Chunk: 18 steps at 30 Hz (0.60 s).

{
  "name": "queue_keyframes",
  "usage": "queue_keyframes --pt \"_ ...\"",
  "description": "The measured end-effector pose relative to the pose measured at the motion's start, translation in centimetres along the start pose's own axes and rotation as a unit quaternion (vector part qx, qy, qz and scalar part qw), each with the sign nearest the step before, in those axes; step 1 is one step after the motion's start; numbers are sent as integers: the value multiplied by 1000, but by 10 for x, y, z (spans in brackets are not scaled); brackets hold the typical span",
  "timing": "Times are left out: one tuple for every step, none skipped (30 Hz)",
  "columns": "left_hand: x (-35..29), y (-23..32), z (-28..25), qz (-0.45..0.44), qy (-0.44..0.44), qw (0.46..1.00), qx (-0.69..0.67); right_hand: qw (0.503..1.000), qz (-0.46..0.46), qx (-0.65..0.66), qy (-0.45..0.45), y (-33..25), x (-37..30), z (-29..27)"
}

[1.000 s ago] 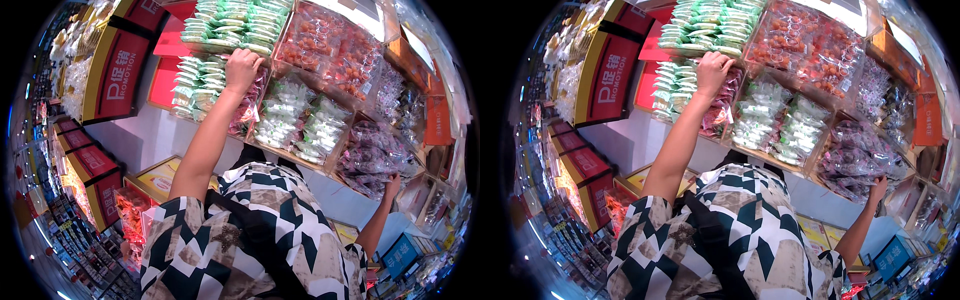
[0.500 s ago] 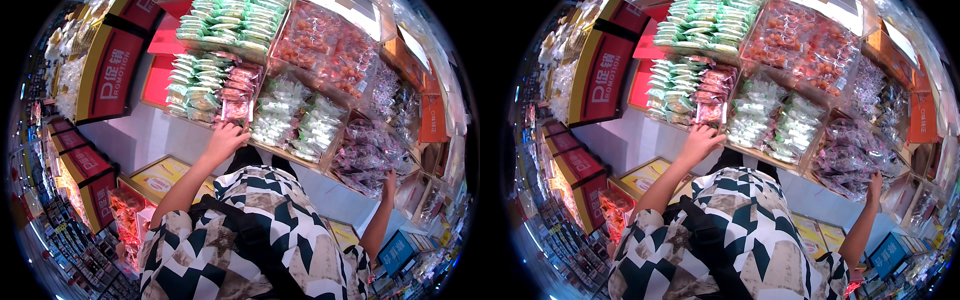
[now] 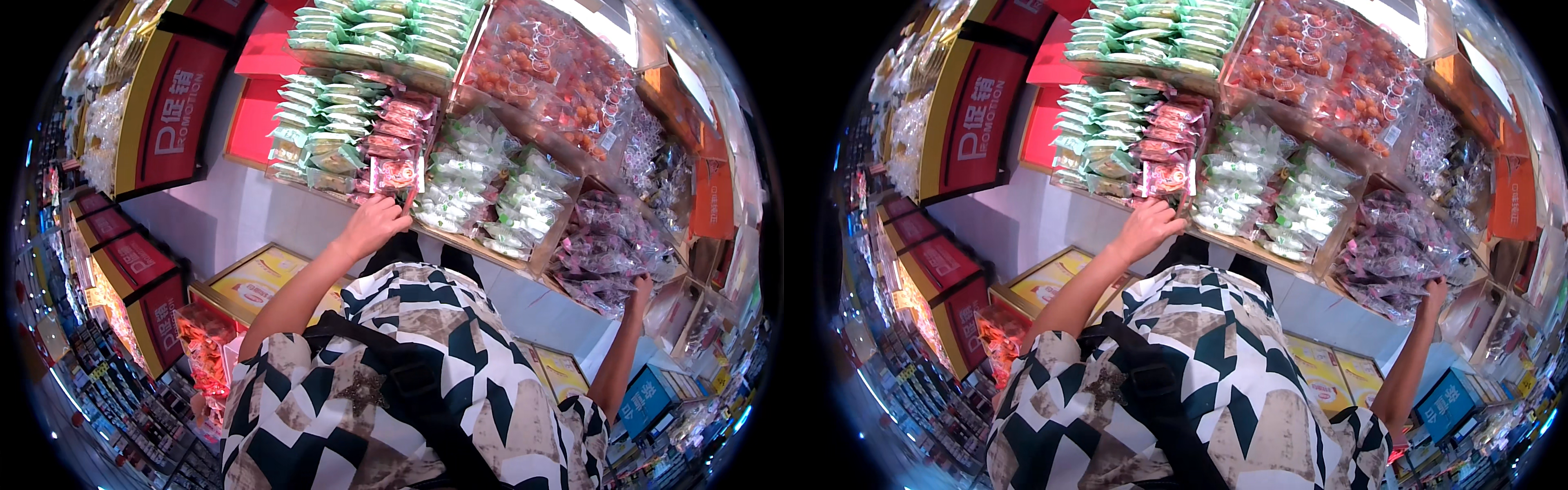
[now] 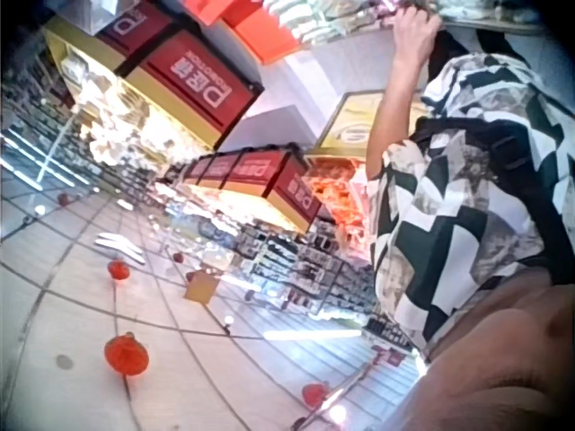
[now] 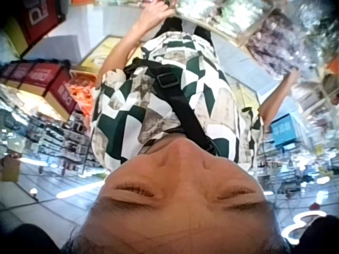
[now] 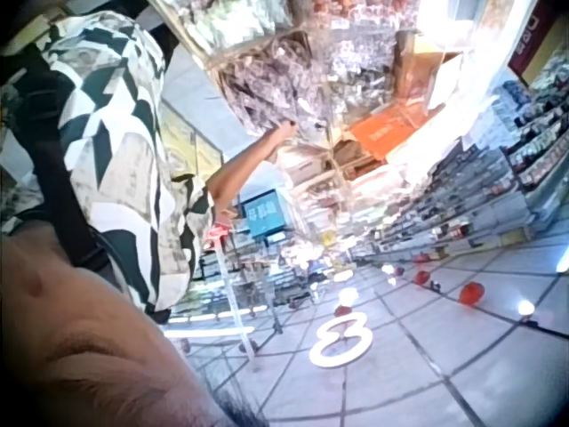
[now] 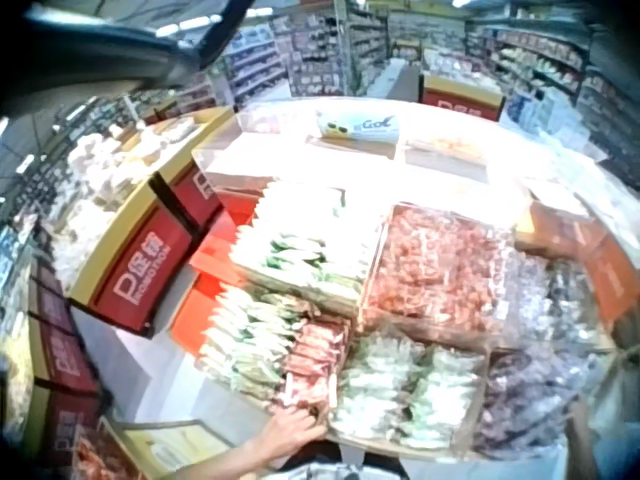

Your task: The person wipes the interior of a red display bin with a cloth, then arranges various packaged snacks and candies into the bin. They handle multiple types of packaged goods, including green-wrapped items and red-wrapped items, placing them neatly into the display.

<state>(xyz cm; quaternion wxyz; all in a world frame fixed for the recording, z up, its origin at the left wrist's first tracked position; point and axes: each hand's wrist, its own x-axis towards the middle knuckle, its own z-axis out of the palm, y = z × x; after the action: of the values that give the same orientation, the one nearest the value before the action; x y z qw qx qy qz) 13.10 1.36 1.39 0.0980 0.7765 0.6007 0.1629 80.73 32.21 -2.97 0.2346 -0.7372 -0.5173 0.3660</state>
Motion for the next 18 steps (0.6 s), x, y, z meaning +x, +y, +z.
queue_keyframes --pt "-5 1 -3 1 -4 1000 3 1000 -10 16 -16 -11 6 6" --pt "-1 -1 -2 14 -11 1000 -2 999 -9 33 -17 -18 -6 6" --pt "2 -2 -2 26 -17 999 -7 1000 3 20 7 -24 -18 7" --pt "1 -2 -2 30 -23 999 -12 1000 5 26 8 -26 -19 7" --pt "0 -1 -2 23 -15 1000 -11 999 7 32 8 -26 -19 7" --pt "-1 2 -1 16 -8 1000 -9 999 8 37 7 -26 -18 6" --pt "-2 5 -1 8 0 1000 -7 1000 3 23 2 -22 -10 5" --pt "3 -1 8 17 4 1000 -20 1000 8 0 11 -8 -13 -8" --pt "3 0 7 13 10 1000 -19 1000 5 -15 4 -2 -8 -9" --pt "3 2 8 9 16 1000 -19 1000 -6 2 -5 6 -6 -12" --pt "4 3 8 5 17 1000 -19 999 -19 25 -15 9 -5 -10" --pt "4 4 8 3 20 1000 -20 998 -31 47 -23 12 -5 -9" --pt "5 5 9 2 22 999 -23 998 -25 41 -28 15 -5 -11" --pt "4 7 7 -4 24 1000 -20 998 -22 38 -39 6 -7 -5" --pt "-3 13 2 -18 15 1000 7 997 -24 41 -59 -8 -6 6" --pt "-5 13 2 -15 18 1000 14 998 -11 36 -50 -16 -14 9" --pt "-3 13 2 -14 15 1000 18 999 8 30 -44 -22 -20 12" --pt "-2 14 2 -15 12 1000 23 999 26 24 -39 -28 -25 15"
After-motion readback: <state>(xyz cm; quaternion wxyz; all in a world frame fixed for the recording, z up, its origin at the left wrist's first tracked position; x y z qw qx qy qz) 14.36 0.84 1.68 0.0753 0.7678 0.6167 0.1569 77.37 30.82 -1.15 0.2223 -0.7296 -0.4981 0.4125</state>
